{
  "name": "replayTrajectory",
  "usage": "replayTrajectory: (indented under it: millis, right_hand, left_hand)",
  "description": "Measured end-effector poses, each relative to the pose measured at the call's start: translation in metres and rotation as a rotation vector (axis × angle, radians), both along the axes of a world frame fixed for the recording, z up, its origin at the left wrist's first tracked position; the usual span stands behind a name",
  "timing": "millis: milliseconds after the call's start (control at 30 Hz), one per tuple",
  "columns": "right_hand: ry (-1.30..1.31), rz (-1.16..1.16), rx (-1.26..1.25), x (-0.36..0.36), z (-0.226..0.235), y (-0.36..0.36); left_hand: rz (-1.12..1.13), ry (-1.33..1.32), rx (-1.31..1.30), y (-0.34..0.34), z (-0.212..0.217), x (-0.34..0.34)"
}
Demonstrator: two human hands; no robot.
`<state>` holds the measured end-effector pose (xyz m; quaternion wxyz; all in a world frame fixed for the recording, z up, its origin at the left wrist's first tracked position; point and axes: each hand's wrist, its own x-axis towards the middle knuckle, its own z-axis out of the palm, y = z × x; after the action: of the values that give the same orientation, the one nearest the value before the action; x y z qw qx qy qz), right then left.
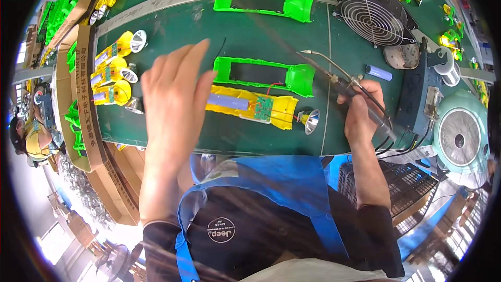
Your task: Soldering electrical components and wires onto circuit boards for flashlight assembly at a production line station.
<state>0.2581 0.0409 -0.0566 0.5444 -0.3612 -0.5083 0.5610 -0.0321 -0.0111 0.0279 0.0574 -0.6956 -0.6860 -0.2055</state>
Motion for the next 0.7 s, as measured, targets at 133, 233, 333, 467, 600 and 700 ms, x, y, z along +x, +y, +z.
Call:
replayTrajectory:
  millis: [133,233,333,467,600,700]
  right_hand:
    - [0.103,0.061,-0.040,0.006,0.007,0.001]
    - [0.060,0.126,-0.114,0.014,0.017,-0.008]
    - [-0.057,0.268,-0.184,0.010,0.026,-0.001]
    - [-0.158,0.347,-0.285,0.000,0.038,0.010]
    - [-0.222,0.405,-0.294,-0.006,0.041,0.017]
    - [-0.228,0.444,-0.321,-0.009,0.042,0.019]
  left_hand:
    - [-0.269,-0.387,-0.094,0.005,-0.011,-0.004]
    - [-0.483,-0.349,-0.094,-0.009,-0.006,-0.008]
    - [-0.584,-0.319,-0.052,-0.013,-0.022,-0.006]
    - [-0.561,-0.258,-0.129,-0.011,-0.027,0.006]
    - [-0.523,-0.269,-0.151,-0.009,-0.028,0.010]
    - [-0.534,-0.293,-0.165,-0.006,-0.030,0.009]
